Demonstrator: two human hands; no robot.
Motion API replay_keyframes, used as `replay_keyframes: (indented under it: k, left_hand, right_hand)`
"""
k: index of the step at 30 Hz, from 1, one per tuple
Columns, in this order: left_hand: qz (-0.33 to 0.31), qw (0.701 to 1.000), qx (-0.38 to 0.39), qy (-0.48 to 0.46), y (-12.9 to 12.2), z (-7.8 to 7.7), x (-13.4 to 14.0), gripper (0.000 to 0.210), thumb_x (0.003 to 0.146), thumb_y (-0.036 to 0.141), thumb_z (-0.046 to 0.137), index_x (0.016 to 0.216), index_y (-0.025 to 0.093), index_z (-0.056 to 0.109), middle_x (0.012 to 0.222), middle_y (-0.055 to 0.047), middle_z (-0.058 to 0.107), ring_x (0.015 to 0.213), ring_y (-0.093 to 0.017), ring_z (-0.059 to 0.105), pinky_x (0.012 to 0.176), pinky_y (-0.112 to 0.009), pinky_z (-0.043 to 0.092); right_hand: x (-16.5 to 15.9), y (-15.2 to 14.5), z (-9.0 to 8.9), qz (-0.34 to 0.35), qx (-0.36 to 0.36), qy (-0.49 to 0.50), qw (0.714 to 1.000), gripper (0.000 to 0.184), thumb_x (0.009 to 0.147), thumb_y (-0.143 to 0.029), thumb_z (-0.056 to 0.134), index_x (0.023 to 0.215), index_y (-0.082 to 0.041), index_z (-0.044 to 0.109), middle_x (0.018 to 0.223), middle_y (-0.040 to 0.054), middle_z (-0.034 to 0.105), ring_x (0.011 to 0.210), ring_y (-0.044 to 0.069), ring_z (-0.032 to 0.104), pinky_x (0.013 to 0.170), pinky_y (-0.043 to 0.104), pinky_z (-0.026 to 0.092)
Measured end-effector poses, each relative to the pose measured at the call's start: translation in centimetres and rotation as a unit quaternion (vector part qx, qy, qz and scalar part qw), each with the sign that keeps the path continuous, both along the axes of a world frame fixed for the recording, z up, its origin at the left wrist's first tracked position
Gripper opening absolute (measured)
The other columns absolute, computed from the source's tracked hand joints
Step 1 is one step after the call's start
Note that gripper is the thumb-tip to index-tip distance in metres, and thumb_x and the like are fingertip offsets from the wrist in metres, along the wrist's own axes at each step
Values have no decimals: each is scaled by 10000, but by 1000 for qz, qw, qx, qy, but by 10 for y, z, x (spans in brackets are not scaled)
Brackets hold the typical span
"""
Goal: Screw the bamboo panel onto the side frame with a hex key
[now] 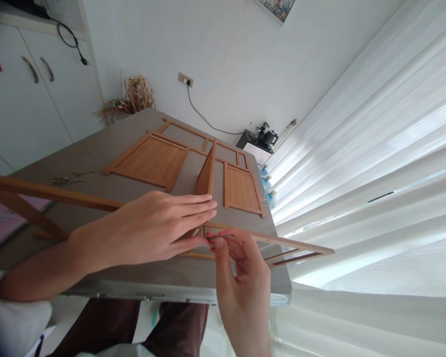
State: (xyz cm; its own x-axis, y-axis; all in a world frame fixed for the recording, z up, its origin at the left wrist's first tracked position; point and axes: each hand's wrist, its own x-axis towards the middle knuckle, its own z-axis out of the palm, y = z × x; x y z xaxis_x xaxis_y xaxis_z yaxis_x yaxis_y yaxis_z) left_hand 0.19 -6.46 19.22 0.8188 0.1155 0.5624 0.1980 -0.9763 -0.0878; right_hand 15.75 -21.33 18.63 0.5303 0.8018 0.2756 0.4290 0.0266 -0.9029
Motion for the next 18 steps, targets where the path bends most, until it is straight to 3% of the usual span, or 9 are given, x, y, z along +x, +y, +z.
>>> replay_keyframes:
  k: [9, 18]
  left_hand:
    - [-3, 1000, -15, 3, 0, 0, 0, 432, 1113, 419, 433, 1353, 142, 662, 1460, -41, 658, 1393, -167, 576, 873, -354, 597]
    - [-6, 1000, -19, -1, 1, 0, 2, 427, 1114, 408, 427, 1339, 136, 669, 1446, -50, 667, 1384, -180, 588, 899, -349, 596]
  right_hand:
    - [-4, 6, -11, -4, 37, 83, 996, 187, 933, -388, 749, 1007, -231, 679, 1002, 56, 811, 867, 190, 791, 793, 314, 671]
    - [-5, 9, -19, -11, 55, 93, 994, 222, 930, -409, 749, 1022, -219, 681, 977, 59, 804, 886, 195, 783, 787, 316, 667]
